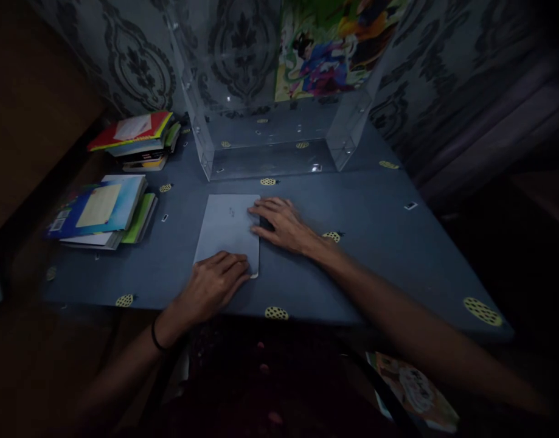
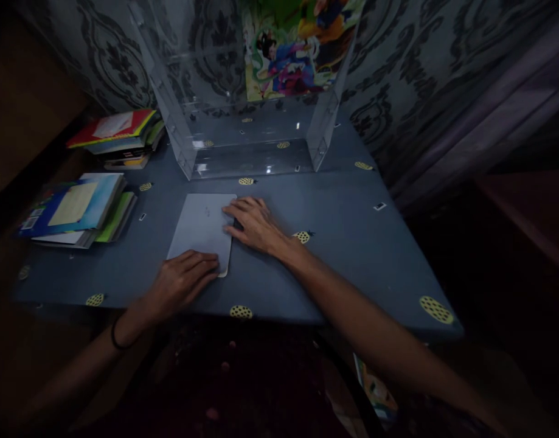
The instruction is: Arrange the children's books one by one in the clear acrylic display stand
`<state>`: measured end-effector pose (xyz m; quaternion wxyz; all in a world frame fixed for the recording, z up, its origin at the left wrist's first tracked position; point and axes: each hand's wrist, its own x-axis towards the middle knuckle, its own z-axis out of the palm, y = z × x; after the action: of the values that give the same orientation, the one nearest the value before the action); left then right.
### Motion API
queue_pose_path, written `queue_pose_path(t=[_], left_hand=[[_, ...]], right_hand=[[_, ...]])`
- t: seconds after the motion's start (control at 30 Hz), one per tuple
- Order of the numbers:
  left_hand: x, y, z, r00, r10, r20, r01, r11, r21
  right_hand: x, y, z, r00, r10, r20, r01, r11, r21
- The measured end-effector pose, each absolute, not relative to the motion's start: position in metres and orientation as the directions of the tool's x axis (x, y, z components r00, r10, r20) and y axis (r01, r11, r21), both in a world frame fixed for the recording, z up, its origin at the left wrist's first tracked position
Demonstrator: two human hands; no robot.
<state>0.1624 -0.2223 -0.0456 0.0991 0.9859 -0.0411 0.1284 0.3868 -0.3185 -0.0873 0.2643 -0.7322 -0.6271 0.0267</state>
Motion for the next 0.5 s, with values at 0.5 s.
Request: queue_pose_path(t=[0.5], left_hand=[[0.156,-0.207,-0.055,0.937,-0.024,0.349,-0.148,-0.931,0.333]], right_hand=[[0.361,-0.339,-0.068,0.112,0.990,-0.090,0.875,-0.141,-0.464]])
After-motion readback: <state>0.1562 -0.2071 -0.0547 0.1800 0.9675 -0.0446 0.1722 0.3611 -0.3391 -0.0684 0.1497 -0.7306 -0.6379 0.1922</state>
